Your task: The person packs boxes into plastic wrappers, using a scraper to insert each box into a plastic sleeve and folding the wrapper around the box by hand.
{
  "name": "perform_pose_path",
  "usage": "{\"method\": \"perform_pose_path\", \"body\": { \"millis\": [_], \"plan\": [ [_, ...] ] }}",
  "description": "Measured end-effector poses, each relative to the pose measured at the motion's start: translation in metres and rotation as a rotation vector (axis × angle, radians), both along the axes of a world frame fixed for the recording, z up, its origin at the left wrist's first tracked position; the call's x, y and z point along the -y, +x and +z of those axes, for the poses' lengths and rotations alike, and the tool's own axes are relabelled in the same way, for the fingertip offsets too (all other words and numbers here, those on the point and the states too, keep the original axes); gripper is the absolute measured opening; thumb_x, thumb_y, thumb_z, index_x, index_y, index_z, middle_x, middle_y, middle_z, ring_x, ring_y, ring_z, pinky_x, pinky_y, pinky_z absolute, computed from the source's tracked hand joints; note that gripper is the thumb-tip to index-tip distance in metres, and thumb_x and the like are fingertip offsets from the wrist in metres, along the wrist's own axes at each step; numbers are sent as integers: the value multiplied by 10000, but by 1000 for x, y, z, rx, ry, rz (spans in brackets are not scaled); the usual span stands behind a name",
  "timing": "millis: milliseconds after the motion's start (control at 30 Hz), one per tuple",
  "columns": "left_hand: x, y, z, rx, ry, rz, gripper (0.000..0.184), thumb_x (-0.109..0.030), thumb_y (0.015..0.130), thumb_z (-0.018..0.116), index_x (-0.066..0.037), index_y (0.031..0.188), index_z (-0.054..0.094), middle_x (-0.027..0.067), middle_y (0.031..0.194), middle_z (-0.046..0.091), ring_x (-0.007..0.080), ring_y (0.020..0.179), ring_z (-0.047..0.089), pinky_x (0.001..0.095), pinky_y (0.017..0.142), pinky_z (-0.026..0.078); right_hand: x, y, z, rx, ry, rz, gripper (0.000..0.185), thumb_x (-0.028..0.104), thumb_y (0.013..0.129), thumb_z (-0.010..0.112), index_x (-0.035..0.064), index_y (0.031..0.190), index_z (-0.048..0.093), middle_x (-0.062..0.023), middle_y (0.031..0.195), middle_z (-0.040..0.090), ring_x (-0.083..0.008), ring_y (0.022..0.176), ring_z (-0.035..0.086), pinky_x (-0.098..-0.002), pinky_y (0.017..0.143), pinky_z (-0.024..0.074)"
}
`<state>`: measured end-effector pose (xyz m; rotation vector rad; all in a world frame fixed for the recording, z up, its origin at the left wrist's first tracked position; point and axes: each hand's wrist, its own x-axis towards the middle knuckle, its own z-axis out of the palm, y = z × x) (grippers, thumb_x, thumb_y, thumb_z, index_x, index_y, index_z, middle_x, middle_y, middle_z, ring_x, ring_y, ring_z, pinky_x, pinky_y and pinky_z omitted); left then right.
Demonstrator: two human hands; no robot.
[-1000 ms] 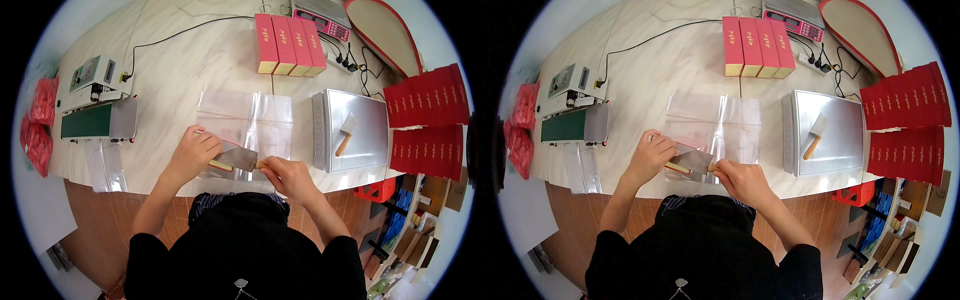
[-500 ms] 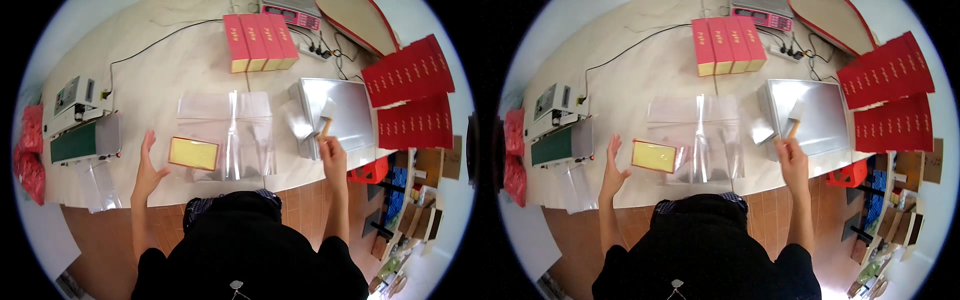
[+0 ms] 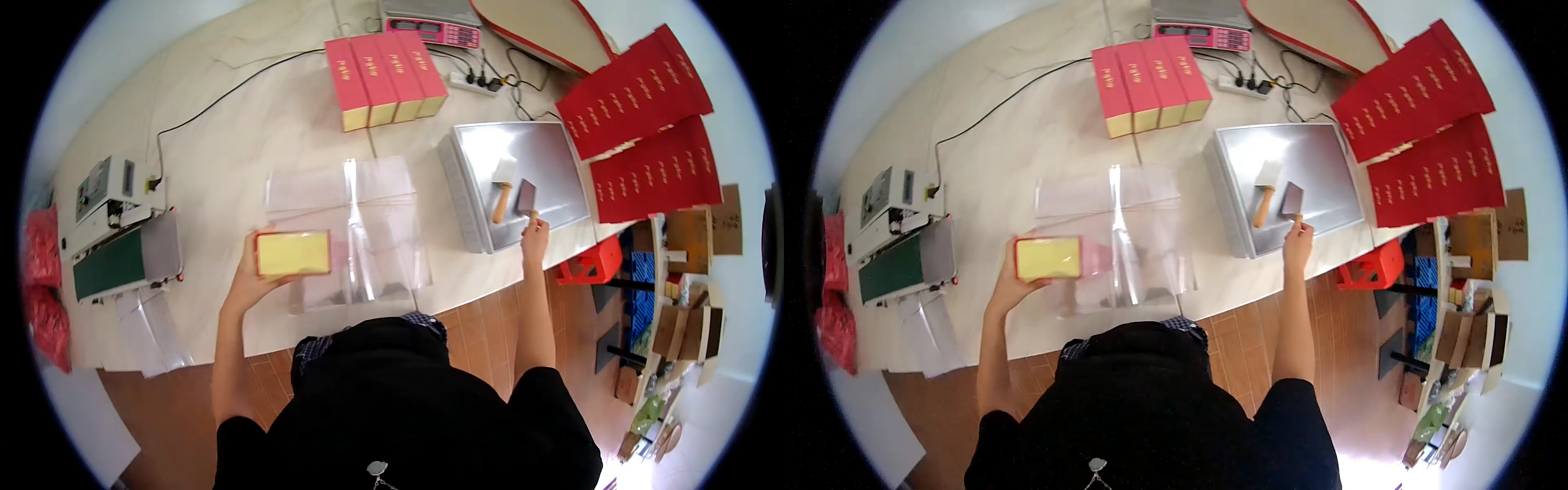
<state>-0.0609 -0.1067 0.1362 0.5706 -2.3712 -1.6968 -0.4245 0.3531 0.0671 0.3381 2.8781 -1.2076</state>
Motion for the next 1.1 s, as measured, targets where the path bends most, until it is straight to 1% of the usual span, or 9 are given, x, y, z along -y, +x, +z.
{"method": "perform_pose_path", "body": {
  "millis": [33, 167, 267, 433, 533, 633, 733, 867, 1100],
  "plan": [
    [0, -5, 0, 14, -13, 21, 888, -138, 673, 902, -42, 1357, 345, 110, 1276, 543, 224, 1188, 557, 354, 982, 472, 2, 4, -1, 16, 16, 13, 338, 307, 1000, 522, -18, 1092, 545, -101, 772, 605, -188, 654, 578, -339, 581, 469],
    [-15, -39, -13, -65, -22, 154, 842, -189, 712, 881, -18, 1325, 331, 150, 1230, 547, 247, 1154, 562, 361, 970, 472, 47, 45, 21, -492, 536, 132, 336, 242, 955, 582, -9, 1177, 553, -198, 1037, 590, -349, 988, 554, -449, 886, 440],
    [-51, -74, -6, -152, -20, 294, 828, -193, 719, 872, -4, 1315, 329, 171, 1202, 542, 272, 1121, 563, 366, 967, 465, 105, 94, 33, -361, 13, 504, 398, 98, 854, 651, 0, 1223, 539, -183, 1122, 593, -345, 1087, 551, -412, 958, 429],
    [-121, -95, -17, -111, -292, 277, 911, -186, 675, 863, 13, 1367, 305, 226, 1250, 479, 375, 1140, 521, 420, 974, 442, 199, 187, 45, 78, -539, 845, 833, 286, 806, 799, -19, 1425, 332, -179, 1323, 490, -258, 1245, 484, -388, 976, 439],
    [-141, -85, -14, -307, -454, 212, 858, -142, 695, 834, 6, 1375, 334, 210, 1270, 483, 365, 1152, 518, 411, 998, 426, 217, 212, 53, 168, -719, 636, 862, 196, 731, 855, -42, 1358, 314, -189, 1222, 477, -240, 1191, 491, -386, 981, 437],
    [-129, -65, -31, -228, -126, -39, 683, -116, 815, 721, -26, 1390, 363, 163, 1302, 476, 278, 1230, 494, 412, 1032, 398, 207, 209, 49, 31, -590, 473, 773, 161, 738, 833, -42, 1315, 360, -167, 1181, 505, -247, 1095, 540, -367, 958, 446],
    [-120, -72, -33, -238, 177, 269, 460, -280, 1017, 475, -30, 1398, 408, 143, 1368, 502, 241, 1257, 490, 377, 1075, 358, 201, 202, 43, 76, -646, 495, 767, 158, 733, 831, -42, 1313, 371, -161, 1160, 516, -248, 1089, 539, -359, 950, 447],
    [-88, -81, -27, -220, 625, 269, 650, -527, 1053, 198, -49, 1454, 378, 103, 1428, 467, 203, 1327, 425, 368, 1133, 282, 201, 206, 49, 122, -619, 654, 793, 161, 727, 828, -44, 1331, 357, -158, 1176, 506, -243, 1073, 538, -350, 945, 446],
    [-90, -34, 13, -389, 341, 498, 612, -467, 1066, 204, 1, 1414, 387, 131, 1449, 435, 216, 1351, 383, 363, 1154, 235, 221, 206, 73, 95, -570, 1110, 884, 108, 698, 810, 31, 1420, 305, -172, 1292, 465, -297, 1192, 480, -373, 1041, 383]
  ]
}}
